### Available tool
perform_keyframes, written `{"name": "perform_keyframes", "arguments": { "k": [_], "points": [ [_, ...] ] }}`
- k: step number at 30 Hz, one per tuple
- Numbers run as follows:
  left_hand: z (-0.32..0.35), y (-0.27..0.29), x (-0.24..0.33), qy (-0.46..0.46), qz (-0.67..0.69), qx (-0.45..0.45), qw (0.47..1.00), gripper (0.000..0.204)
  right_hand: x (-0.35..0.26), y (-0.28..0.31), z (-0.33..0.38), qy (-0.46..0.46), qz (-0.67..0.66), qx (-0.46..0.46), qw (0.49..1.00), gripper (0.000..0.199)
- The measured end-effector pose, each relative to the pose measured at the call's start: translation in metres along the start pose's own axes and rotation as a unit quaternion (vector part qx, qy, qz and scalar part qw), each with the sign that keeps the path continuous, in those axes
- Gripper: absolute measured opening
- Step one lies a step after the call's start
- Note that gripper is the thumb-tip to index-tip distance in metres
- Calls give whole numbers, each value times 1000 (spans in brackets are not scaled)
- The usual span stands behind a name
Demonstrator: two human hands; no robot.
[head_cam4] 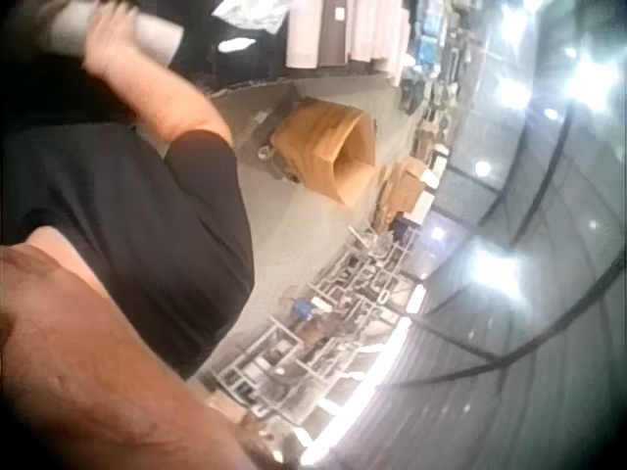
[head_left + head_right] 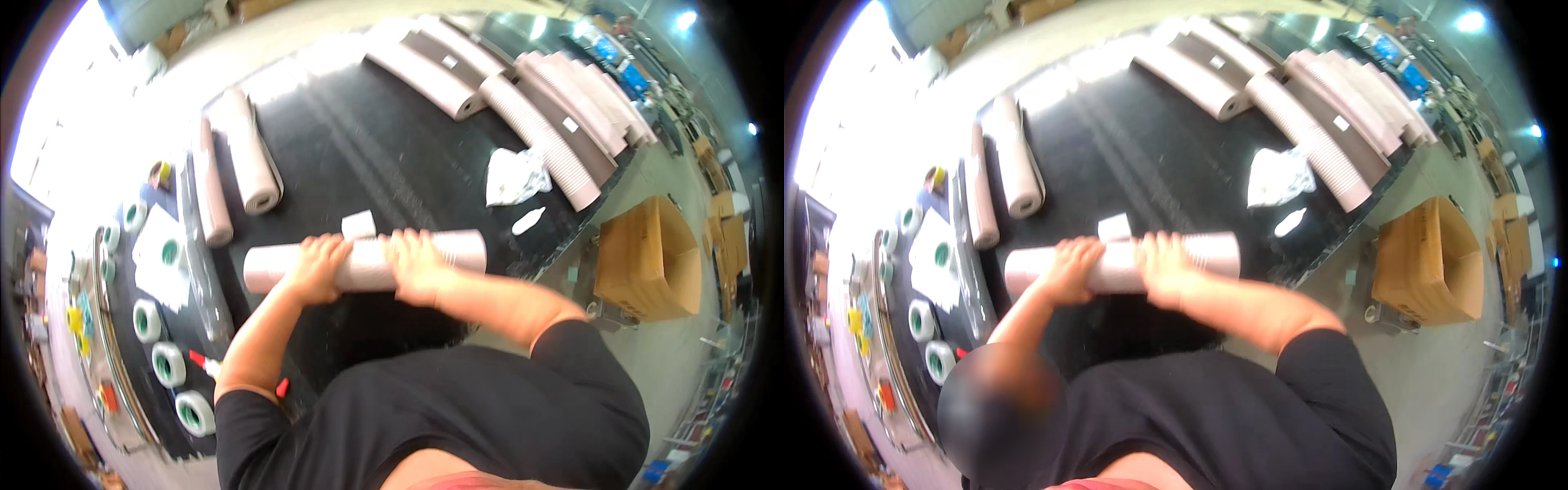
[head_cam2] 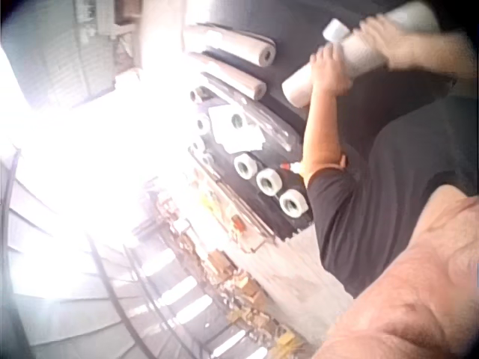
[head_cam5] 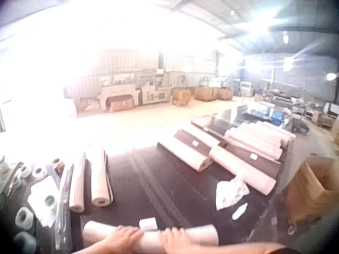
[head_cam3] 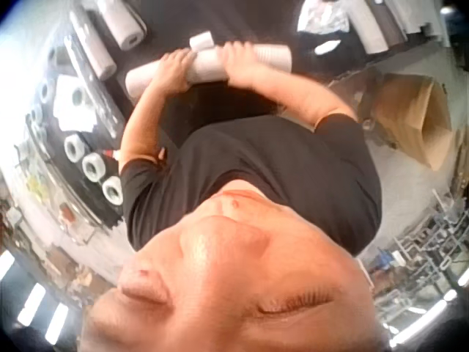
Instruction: The person wraps individual rolls of insulation material with clear plastic film, applies adhesive to a cardboard backing using a bottle, and secures the insulation roll to the backing with a yellow roller.
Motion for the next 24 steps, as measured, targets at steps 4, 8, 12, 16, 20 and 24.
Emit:
{"name": "perform_keyframes", "arguments": {
  "k": [4, 8, 12, 16, 20, 24],
  "points": [
    [-29, 5, -1, 69, 79, -121, 987, 112, -6, -33, 34, -55, -10, 125, 991, 68],
    [-92, -8, -12, 331, 157, -67, 928, 107, -7, -26, 32, -58, -48, 219, 973, 49],
    [-138, -33, -4, 304, 122, -308, 893, 69, -15, -29, 32, -70, -20, 204, 976, 86],
    [-150, -5, -3, 381, 92, -134, 910, 42, -14, -29, 25, -68, -33, 169, 983, 85],
    [-101, 42, 42, 243, 13, -57, 968, 31, 3, -11, 23, -83, -68, 119, 987, 84],
    [12, 0, 118, 245, -49, -34, 968, 69, 13, -9, 21, -90, -178, -68, 978, 97]
  ]
}}
Point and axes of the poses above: each hand's wrist, its own z-axis away from the middle knuckle, its own y-axis out of the back of the hand, x = y × z, the point moved 4 cm from there along -z, towards the middle knuckle, and after that the axes turned 10 degrees about -y, right-handed, at the moved point
